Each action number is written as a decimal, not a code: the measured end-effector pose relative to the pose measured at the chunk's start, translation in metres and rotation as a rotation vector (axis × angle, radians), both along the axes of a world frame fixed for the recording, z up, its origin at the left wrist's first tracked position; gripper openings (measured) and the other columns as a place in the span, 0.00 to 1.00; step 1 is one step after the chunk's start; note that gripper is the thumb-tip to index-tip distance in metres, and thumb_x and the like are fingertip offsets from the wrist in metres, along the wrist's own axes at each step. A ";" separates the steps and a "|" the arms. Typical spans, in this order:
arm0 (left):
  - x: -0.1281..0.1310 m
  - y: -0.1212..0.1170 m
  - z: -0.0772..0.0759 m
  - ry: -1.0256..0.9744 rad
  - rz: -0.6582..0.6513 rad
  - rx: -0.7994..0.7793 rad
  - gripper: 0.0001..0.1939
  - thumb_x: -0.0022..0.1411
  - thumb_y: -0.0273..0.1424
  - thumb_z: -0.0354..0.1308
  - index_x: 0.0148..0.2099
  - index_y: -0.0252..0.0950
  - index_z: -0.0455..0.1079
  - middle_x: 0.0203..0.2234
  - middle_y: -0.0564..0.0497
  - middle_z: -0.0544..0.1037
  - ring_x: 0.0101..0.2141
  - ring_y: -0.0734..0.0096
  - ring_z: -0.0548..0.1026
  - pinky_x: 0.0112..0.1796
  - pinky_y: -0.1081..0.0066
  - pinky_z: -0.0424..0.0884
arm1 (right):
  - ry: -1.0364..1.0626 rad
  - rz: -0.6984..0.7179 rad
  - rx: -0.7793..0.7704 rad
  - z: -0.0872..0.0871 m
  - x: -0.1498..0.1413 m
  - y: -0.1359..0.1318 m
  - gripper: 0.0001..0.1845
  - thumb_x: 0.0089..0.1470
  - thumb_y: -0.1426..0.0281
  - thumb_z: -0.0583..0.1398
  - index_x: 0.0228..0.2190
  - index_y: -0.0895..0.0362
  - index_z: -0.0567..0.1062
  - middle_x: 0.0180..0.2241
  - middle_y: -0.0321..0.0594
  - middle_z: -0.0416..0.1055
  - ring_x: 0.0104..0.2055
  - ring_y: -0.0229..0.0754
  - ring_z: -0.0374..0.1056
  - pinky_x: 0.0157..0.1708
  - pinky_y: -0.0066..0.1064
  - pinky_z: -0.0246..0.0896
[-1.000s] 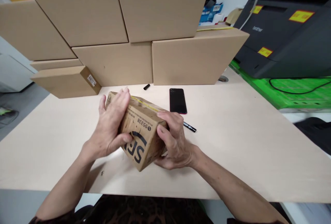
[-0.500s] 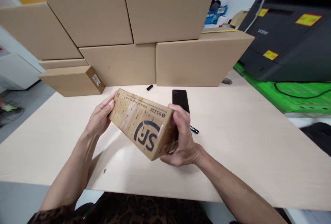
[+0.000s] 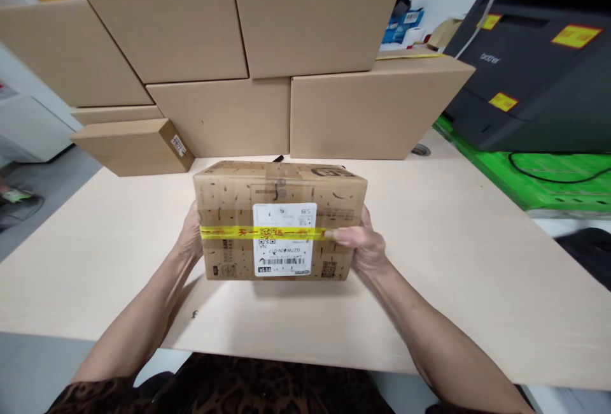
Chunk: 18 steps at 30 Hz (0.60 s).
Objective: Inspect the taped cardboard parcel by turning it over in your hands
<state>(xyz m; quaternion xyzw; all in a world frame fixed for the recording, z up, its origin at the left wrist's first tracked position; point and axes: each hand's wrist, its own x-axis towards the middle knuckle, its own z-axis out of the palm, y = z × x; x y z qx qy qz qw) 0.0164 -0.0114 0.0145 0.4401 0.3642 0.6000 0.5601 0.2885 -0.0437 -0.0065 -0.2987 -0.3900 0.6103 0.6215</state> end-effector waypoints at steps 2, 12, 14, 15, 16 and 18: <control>-0.001 0.000 -0.001 0.003 -0.031 0.006 0.31 0.49 0.57 0.78 0.46 0.39 0.81 0.37 0.49 0.87 0.46 0.53 0.85 0.46 0.61 0.82 | 0.061 0.063 -0.122 0.001 0.001 0.005 0.38 0.35 0.67 0.68 0.53 0.49 0.79 0.45 0.43 0.87 0.54 0.67 0.82 0.54 0.63 0.79; 0.008 -0.008 -0.002 0.017 0.072 0.066 0.26 0.57 0.55 0.75 0.32 0.38 0.72 0.23 0.59 0.69 0.27 0.76 0.67 0.33 0.75 0.69 | 0.189 0.012 -0.409 -0.012 0.007 0.023 0.16 0.38 0.58 0.69 0.33 0.48 0.81 0.34 0.40 0.87 0.50 0.64 0.84 0.49 0.56 0.83; 0.010 -0.011 -0.002 0.041 0.057 0.074 0.26 0.59 0.56 0.73 0.35 0.38 0.74 0.26 0.56 0.74 0.30 0.73 0.72 0.36 0.72 0.72 | 0.200 0.015 -0.454 -0.016 0.007 0.026 0.16 0.41 0.58 0.68 0.34 0.49 0.82 0.32 0.38 0.87 0.50 0.63 0.85 0.49 0.55 0.83; 0.010 -0.012 -0.002 0.050 0.034 0.073 0.25 0.60 0.56 0.72 0.37 0.39 0.75 0.29 0.54 0.77 0.34 0.70 0.75 0.39 0.70 0.74 | 0.202 0.014 -0.462 -0.018 0.007 0.028 0.16 0.42 0.57 0.68 0.35 0.49 0.82 0.31 0.38 0.87 0.50 0.62 0.85 0.49 0.55 0.83; 0.011 -0.013 -0.002 0.057 0.005 0.071 0.25 0.62 0.57 0.70 0.41 0.39 0.77 0.34 0.52 0.81 0.38 0.67 0.78 0.44 0.68 0.76 | 0.202 0.006 -0.458 -0.020 0.007 0.030 0.16 0.44 0.57 0.67 0.36 0.48 0.82 0.31 0.37 0.87 0.50 0.61 0.85 0.49 0.54 0.83; 0.011 -0.015 -0.004 0.060 -0.043 0.085 0.27 0.63 0.58 0.67 0.51 0.41 0.78 0.48 0.48 0.83 0.52 0.60 0.80 0.54 0.62 0.76 | 0.201 -0.020 -0.443 -0.023 0.007 0.033 0.15 0.46 0.58 0.67 0.38 0.47 0.82 0.31 0.33 0.87 0.51 0.58 0.85 0.51 0.52 0.83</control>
